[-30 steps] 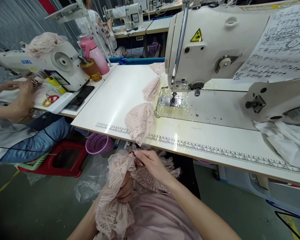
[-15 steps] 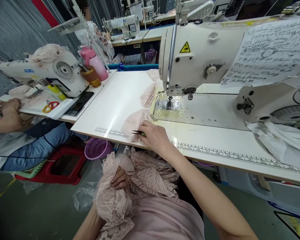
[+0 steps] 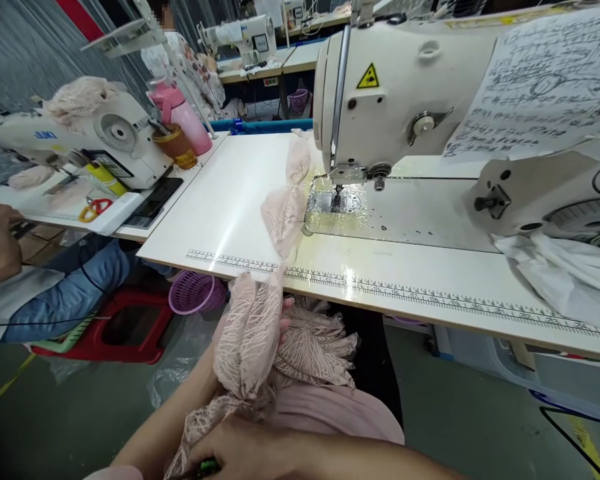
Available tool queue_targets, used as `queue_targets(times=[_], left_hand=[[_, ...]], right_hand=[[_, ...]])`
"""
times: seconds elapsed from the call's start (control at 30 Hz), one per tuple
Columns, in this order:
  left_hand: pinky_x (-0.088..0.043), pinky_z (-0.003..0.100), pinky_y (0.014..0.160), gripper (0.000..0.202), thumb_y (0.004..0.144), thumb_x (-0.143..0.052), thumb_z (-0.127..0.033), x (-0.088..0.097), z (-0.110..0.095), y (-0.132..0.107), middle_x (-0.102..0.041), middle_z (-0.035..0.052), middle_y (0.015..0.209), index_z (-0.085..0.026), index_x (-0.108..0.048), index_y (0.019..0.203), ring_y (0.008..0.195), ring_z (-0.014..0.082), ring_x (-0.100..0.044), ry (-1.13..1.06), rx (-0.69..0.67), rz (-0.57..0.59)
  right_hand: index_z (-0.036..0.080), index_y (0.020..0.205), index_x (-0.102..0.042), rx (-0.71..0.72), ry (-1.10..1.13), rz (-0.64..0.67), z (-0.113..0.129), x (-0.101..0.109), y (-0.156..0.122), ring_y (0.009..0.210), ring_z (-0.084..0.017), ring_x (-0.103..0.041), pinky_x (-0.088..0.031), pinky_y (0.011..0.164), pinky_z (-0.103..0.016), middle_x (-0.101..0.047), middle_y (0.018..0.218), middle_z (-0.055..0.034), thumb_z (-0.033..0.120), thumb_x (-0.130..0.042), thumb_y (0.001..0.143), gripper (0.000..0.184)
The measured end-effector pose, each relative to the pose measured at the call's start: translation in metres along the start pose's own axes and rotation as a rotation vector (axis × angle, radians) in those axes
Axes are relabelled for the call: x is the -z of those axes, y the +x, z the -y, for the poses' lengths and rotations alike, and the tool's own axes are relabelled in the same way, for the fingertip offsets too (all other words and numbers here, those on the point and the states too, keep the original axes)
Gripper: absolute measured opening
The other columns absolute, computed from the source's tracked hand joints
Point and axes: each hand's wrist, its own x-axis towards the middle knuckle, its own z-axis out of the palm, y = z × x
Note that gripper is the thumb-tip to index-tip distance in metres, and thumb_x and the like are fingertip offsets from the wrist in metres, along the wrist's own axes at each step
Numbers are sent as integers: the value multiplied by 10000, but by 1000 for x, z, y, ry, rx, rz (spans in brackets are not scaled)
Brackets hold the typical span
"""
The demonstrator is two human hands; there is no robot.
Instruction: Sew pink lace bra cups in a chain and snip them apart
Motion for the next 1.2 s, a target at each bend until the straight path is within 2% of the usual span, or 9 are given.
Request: queue_targets(times=[0.17,0.27,0.37,0.43,0.57,0.83,1.03,1.13,1.2], left_hand=[[-307,151,399,332,938,-393,-287,-4,2,-1,-381,-39,472,-74,-641,878,379,61,-360,-74,69,174],[-238,138,366,220,902,-454,-263,12,16,-10,-468,-25,570,-129,-628,894,371,26,-236,-144,-20,203],[-211,152,328,179,835,-560,-293,31,35,-21,-475,-24,564,-175,-637,944,355,37,-207,-191,-58,254],[-201,163,305,158,793,-610,-302,40,45,-27,-430,-35,511,-181,-640,890,335,46,-199,-204,-43,287],[-212,156,300,106,781,-628,-285,44,57,-33,-403,-50,493,-189,-631,824,322,41,-162,-237,-50,306],[-238,166,302,88,807,-614,-282,47,57,-29,-404,-49,474,-199,-617,778,322,56,-189,-257,-34,347],[-164,163,260,117,805,-614,-257,55,60,-20,-325,-81,438,-206,-559,715,289,51,-105,-276,-122,283],[-92,159,265,191,804,-593,-193,62,60,-15,-256,-95,439,-210,-491,644,298,40,-32,-285,-211,191],[-105,165,288,250,809,-574,-173,67,58,-11,-241,-90,449,-208,-439,601,313,42,-43,-260,-273,116]], right_hand=[[180,1193,-668,73,199,-234,47,34,-40,1061,-181,-624,-433,929,-227,-691,1157,-84,306,-617,878,344],[176,1049,-733,39,406,-429,67,65,-80,873,-172,-642,-472,803,-259,-712,942,-70,443,-547,916,352],[186,1027,-726,-117,376,-754,54,89,-103,698,-145,-535,-411,661,-267,-603,739,-25,531,-439,946,457],[187,1026,-707,-250,278,-855,36,98,-103,692,-143,-479,-366,648,-273,-539,727,-10,539,-445,940,447],[171,832,-645,-255,226,-830,12,103,-80,658,-127,-395,-302,616,-273,-438,692,13,553,-444,932,443],[185,659,-440,-144,242,-819,11,115,-51,610,-107,-330,-264,590,-268,-376,644,31,564,-428,936,469],[166,846,-653,-204,134,-856,23,110,-63,690,-148,-468,-364,673,-286,-498,687,-3,527,-414,955,446],[224,1095,-676,-202,-81,-899,45,122,-74,771,-170,-547,-419,708,-302,-639,934,-53,471,-481,939,351],[264,1237,-621,-215,-319,-950,57,142,-75,703,-142,-549,-426,636,-293,-624,1146,-71,362,-519,922,345]])
